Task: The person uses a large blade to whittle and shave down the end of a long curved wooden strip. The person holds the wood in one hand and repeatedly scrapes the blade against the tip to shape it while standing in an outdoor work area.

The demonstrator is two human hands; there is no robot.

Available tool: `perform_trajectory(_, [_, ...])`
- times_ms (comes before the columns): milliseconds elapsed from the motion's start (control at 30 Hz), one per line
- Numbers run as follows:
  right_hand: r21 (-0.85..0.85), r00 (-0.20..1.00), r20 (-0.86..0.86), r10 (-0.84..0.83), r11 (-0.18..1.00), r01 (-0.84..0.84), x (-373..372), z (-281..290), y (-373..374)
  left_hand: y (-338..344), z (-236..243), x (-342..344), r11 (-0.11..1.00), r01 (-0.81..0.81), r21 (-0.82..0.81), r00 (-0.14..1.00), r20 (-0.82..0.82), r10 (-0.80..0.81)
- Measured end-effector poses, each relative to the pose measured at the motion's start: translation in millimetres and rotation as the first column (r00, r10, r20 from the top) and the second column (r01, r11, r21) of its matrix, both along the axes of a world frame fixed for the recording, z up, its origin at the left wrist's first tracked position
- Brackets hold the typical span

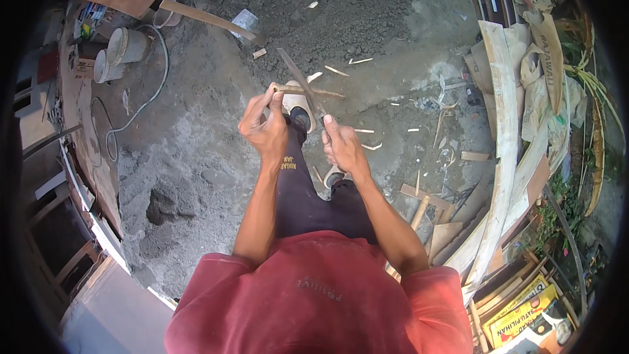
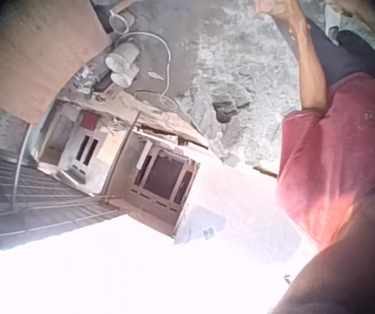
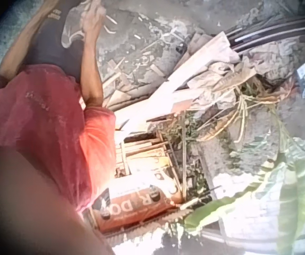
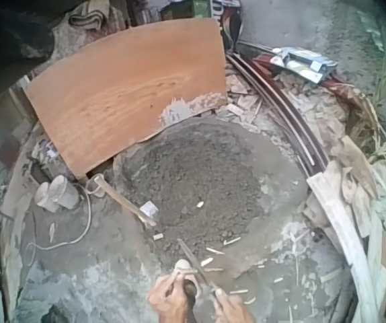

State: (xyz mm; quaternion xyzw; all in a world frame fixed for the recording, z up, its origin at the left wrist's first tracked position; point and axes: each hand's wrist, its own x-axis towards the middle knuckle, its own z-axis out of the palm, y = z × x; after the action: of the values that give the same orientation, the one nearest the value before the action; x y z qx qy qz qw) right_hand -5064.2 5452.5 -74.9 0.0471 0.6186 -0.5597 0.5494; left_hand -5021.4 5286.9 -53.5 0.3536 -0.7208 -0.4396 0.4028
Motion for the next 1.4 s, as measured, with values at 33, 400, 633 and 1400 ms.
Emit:
perform_trajectory(33, [-0.016,0.999,-0.049,0.009,1.0,-0.009,-19,-1,-15,-9,-4,-10,1.0,-0.001,-0.018,1.0,-0.025,0.001])
perform_trajectory(400, [-0.138,0.975,-0.212,0.063,0.986,-0.094,-25,-7,-30,-9,-10,10,0.998,-0.051,-0.038,0.998,0.035,0.053])
perform_trajectory(633, [-0.539,0.826,-0.446,-0.343,0.84,0.058,-19,64,-41,-5,1,13,1.0,-0.001,-0.015,1.0,0.026,0.001])
perform_trajectory(1400, [0.249,0.65,-0.704,-0.285,0.758,0.603,52,-107,157,146,-47,-30,0.48,0.819,0.315,0.495,0.036,-0.868])
